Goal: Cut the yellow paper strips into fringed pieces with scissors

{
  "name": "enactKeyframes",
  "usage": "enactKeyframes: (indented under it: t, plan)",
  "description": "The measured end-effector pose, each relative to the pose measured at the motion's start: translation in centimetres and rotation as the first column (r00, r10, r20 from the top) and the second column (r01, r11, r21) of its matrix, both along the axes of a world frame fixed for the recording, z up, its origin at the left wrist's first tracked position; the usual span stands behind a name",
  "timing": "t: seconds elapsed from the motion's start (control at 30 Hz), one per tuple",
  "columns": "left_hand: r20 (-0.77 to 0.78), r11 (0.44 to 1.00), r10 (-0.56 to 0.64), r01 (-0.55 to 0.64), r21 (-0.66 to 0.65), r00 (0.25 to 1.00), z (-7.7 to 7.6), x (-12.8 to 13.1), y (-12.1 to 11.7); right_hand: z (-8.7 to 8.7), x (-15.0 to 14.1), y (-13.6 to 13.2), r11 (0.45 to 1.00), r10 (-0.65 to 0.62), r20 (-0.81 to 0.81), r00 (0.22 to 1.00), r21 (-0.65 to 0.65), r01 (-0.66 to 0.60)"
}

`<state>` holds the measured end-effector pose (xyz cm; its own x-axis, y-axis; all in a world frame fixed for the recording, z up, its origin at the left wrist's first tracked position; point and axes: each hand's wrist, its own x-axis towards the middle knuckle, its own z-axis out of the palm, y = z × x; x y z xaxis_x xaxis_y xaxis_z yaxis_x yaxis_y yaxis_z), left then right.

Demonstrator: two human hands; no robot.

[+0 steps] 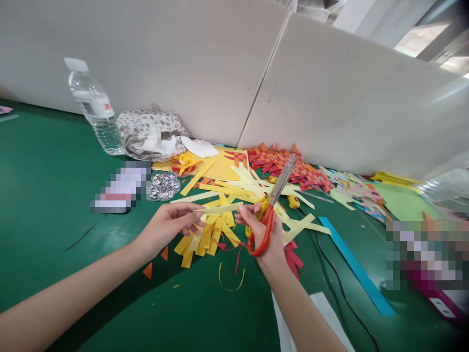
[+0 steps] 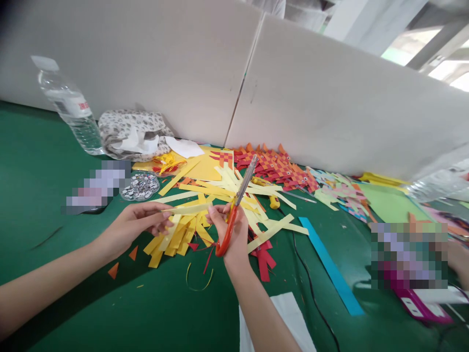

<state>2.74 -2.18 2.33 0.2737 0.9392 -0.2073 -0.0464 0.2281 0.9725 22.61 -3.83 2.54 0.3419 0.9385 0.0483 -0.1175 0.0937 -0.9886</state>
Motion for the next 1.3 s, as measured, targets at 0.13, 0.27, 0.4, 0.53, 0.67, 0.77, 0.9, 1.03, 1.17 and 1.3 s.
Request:
enactKeyframes:
  t: [0.13,0.27,0.4,0.53,0.67,0.77,0.9,1.03,1.17,1.3]
  plan:
    - [-0.030,0.999,0.011,-0.010,0.044,0.999,-0.1,-0.1,0.0,-0.1,-0.2,0.2,0.999,0.030,-0.003,1.000,-0.021,-0.030]
    - [-0.049,0.995,0.023,-0.018,0.102,0.999,-0.2,-0.1,0.1,0.1,-0.1,0.0,0.998,0.056,0.004,0.998,-0.024,-0.056]
    - [-0.040,0.992,0.038,-0.033,0.125,0.998,-0.2,-0.2,0.0,0.3,-0.1,-0.2,0.996,0.087,0.026,0.996,-0.031,-0.086]
    - [0.004,0.991,0.066,-0.066,0.116,0.998,-0.1,-0.1,0.0,0.0,0.0,-0.1,0.991,0.132,0.053,0.990,-0.039,-0.130]
    - [0.017,0.992,0.100,-0.101,0.076,0.995,0.1,-0.1,0.1,-0.3,0.1,0.0,0.991,0.125,0.053,0.991,-0.050,-0.122]
    - [0.030,0.992,0.114,-0.115,0.051,0.993,0.1,-0.1,0.2,-0.5,0.2,0.0,0.994,0.109,0.036,0.993,-0.035,-0.107]
    - [0.088,0.989,0.147,-0.148,0.006,0.985,-0.3,-0.2,0.4,-0.7,0.3,0.1,0.994,0.105,0.036,0.994,-0.029,-0.104]
    - [0.128,0.986,0.168,-0.166,-0.022,0.977,-0.3,-0.3,0.4,-0.6,0.3,0.2,0.994,0.111,0.050,0.993,-0.029,-0.109]
    - [0.125,0.984,0.177,-0.175,-0.029,0.976,-0.1,-0.4,0.3,-0.4,0.1,0.1,0.993,0.107,0.066,0.992,-0.048,-0.104]
    - [0.102,0.985,0.174,-0.173,-0.019,0.980,0.0,-0.5,0.5,-0.1,0.0,0.1,0.993,0.097,0.066,0.993,-0.068,-0.092]
